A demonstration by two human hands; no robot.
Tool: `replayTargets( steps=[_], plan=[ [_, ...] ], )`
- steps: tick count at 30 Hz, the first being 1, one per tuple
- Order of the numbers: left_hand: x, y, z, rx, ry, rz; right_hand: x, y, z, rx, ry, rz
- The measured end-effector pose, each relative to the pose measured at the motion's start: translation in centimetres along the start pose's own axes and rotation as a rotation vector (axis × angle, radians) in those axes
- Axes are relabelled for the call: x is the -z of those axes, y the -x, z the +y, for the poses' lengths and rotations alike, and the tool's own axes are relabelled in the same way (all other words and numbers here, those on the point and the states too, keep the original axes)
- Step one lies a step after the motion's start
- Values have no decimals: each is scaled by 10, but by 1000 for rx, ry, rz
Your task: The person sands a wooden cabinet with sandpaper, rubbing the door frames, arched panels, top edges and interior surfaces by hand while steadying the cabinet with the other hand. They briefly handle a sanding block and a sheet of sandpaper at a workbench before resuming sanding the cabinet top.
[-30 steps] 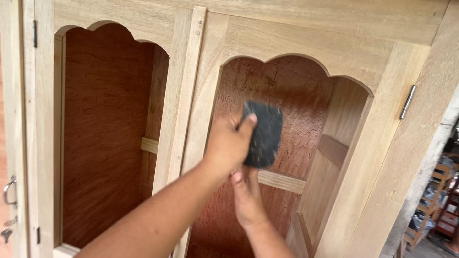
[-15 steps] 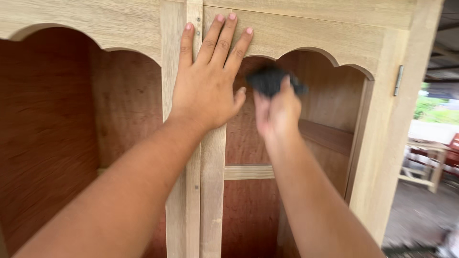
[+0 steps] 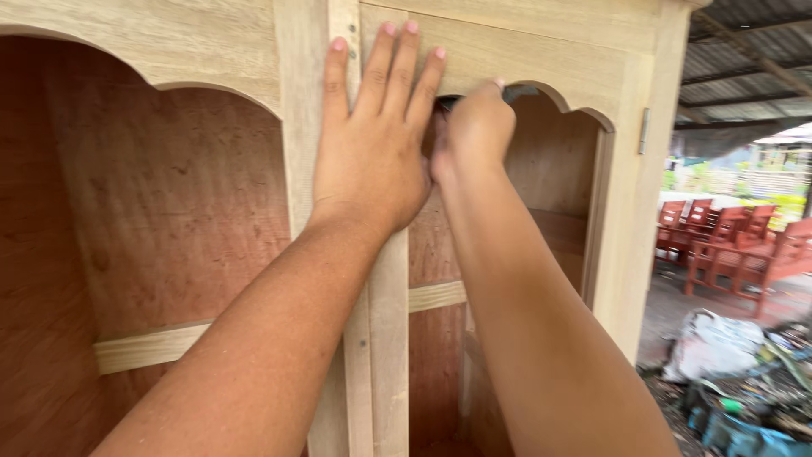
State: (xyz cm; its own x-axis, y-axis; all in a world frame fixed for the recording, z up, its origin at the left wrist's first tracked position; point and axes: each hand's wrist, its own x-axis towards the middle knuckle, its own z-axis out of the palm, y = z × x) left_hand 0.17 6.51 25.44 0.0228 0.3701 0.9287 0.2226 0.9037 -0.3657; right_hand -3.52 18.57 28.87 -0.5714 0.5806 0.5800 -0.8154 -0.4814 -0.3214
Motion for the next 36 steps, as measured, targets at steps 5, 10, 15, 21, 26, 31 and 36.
replayTargets(
  steps=[5,10,15,21,26,31,36],
  plan=[
    [-2,2,-2,-18,-69,23,-5,-13,-11,-4,50,72],
    [5,1,-2,-39,-123,-53,1,-32,-25,80,49,184],
    [6,-1,-3,-30,-55,-28,10,-46,-10,175,44,32],
    [0,3,-4,-40,-120,-40,2,-78,-18,-72,-128,238],
    [1,2,-5,-29,-166,26,5,-60,-5,197,217,103],
    [-1,3,-5,-49,-118,-59,-1,-70,-29,15,26,119],
    [-2,0,-5,-41,-105,-16,6,-70,-13,123,214,26]
  ],
)
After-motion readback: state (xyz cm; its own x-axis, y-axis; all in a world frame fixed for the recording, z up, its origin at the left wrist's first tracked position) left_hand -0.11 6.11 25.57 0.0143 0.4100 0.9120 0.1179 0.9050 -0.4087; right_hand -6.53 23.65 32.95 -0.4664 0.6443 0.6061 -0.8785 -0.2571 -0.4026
